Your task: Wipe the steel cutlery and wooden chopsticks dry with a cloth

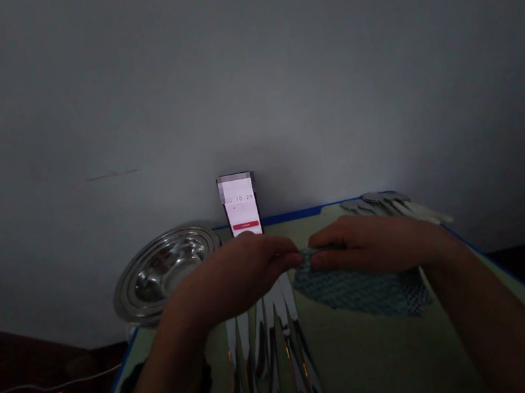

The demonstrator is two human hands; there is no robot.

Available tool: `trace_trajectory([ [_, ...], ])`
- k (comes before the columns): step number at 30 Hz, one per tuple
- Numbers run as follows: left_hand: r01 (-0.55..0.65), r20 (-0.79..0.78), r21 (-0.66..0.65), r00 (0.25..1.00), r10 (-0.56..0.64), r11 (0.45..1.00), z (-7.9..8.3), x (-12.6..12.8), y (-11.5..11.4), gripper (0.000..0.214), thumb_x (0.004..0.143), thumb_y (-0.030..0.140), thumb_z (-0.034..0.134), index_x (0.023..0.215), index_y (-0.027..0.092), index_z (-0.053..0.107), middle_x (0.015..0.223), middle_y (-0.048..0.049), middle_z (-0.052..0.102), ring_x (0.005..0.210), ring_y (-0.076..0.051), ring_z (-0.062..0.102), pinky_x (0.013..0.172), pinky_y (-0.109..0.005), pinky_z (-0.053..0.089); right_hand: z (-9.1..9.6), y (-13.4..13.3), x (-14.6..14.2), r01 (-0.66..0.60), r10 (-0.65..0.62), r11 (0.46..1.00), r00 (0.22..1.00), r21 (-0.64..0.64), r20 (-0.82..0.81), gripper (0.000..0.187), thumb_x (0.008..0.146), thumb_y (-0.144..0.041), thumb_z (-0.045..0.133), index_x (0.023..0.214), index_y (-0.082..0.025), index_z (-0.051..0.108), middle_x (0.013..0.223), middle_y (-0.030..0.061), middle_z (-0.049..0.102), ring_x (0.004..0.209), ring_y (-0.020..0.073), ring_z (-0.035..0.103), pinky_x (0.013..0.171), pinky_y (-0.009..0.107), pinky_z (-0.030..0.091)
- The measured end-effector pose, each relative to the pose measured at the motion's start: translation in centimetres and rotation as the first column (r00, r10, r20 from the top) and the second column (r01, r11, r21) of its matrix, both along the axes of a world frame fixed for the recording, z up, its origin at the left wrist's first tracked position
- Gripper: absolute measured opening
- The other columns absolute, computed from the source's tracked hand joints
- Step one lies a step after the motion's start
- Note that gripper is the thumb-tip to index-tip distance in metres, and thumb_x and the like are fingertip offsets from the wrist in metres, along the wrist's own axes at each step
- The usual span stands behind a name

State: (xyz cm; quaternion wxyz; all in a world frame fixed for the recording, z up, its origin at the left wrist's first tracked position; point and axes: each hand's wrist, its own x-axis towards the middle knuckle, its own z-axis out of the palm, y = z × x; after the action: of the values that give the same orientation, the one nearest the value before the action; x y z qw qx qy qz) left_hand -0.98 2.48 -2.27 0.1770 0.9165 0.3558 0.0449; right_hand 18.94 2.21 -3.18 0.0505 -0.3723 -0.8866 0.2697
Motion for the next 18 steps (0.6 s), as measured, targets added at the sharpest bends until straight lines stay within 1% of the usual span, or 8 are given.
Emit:
trace_trajectory([
  [3,-0.032,0.005,-0.021,0.999,0.032,0.999,0.4,-1.5,0.5,0.029,0.092,0.032,0.041,0.085,0.02,0.066,0.078,0.0,0.067,0.068,-0.013,0.06,0.063,-0.022,0.04,0.3,0.3,1.6,0.018,-0.019,0.999,1.0,-0.042,-0.012,0.034,0.09,-0.044,0.04,0.071,-0.018,0.051,0.063,-0.0026,0.049,0.058,0.0099,0.047,0.054,0.023,0.033],
  [4,-0.067,-0.006,-0.013,0.998,0.067,0.998,0.6,-2.2,0.7,0.028,0.091,0.033,0.042,0.087,0.022,0.067,0.079,0.0005,0.068,0.069,-0.013,0.06,0.064,-0.022,0.041,0.4,0.3,2.4,0.031,-0.032,0.998,0.999,-0.061,-0.009,0.034,0.09,-0.044,0.039,0.071,-0.018,0.052,0.064,-0.0023,0.05,0.059,0.0104,0.048,0.055,0.024,0.034],
  [7,-0.142,0.005,0.009,0.99,0.142,0.99,0.9,-4.3,1.2,0.031,0.09,0.041,0.043,0.092,0.024,0.068,0.087,0.0005,0.07,0.074,-0.014,0.061,0.067,-0.022,0.043,0.6,0.2,4.7,0.112,-0.113,0.99,0.994,-0.089,-0.005,0.034,0.09,-0.045,0.038,0.077,-0.018,0.057,0.072,-0.0005,0.055,0.065,0.0126,0.052,0.059,0.025,0.038],
  [9,-0.173,0.011,-0.012,0.985,0.173,0.985,1.0,-5.5,1.5,0.032,0.089,0.045,0.044,0.093,0.025,0.069,0.087,0.0009,0.07,0.073,-0.014,0.061,0.067,-0.022,0.044,0.7,0.2,5.4,0.156,-0.158,0.983,0.987,-0.091,-0.015,0.034,0.09,-0.044,0.038,0.08,-0.019,0.058,0.078,0.0004,0.058,0.069,0.0136,0.054,0.061,0.026,0.039],
  [11,-0.184,0.014,-0.042,0.983,0.184,0.982,1.0,-6.4,1.8,0.031,0.089,0.045,0.045,0.092,0.025,0.069,0.087,0.0007,0.071,0.073,-0.015,0.062,0.067,-0.023,0.045,0.5,0.1,5.0,0.154,-0.156,0.985,0.988,-0.081,-0.017,0.034,0.09,-0.044,0.038,0.079,-0.019,0.058,0.077,0.0004,0.058,0.069,0.0138,0.055,0.062,0.026,0.039],
  [14,-0.199,0.012,-0.06,0.98,0.2,0.978,1.1,-7.5,2.1,0.03,0.088,0.042,0.047,0.092,0.024,0.069,0.088,-0.0008,0.071,0.075,-0.016,0.063,0.069,-0.024,0.046,0.1,0.3,3.3,0.112,-0.112,0.993,0.994,-0.037,0.007,0.035,0.09,-0.046,0.037,0.076,-0.019,0.056,0.072,0.0,0.056,0.066,0.0132,0.053,0.06,0.026,0.037],
  [16,-0.214,0.007,-0.063,0.977,0.215,0.975,1.3,-8.0,2.1,0.03,0.087,0.042,0.046,0.093,0.023,0.069,0.088,-0.0013,0.071,0.076,-0.016,0.063,0.069,-0.024,0.047,-0.2,0.4,2.2,0.088,-0.088,0.996,0.996,-0.011,0.023,0.037,0.09,-0.047,0.036,0.074,-0.019,0.054,0.069,0.0,0.055,0.062,0.0125,0.052,0.057,0.025,0.035],
  [18,-0.215,0.007,-0.062,0.976,0.216,0.975,1.6,-8.0,2.0,0.032,0.088,0.043,0.045,0.094,0.023,0.069,0.088,-0.0013,0.071,0.076,-0.016,0.062,0.07,-0.025,0.047,-0.2,0.4,1.8,0.091,-0.091,0.996,0.996,0.02,0.015,0.037,0.09,-0.047,0.035,0.074,-0.019,0.053,0.069,0.0002,0.055,0.062,0.0123,0.051,0.056,0.025,0.034],
])
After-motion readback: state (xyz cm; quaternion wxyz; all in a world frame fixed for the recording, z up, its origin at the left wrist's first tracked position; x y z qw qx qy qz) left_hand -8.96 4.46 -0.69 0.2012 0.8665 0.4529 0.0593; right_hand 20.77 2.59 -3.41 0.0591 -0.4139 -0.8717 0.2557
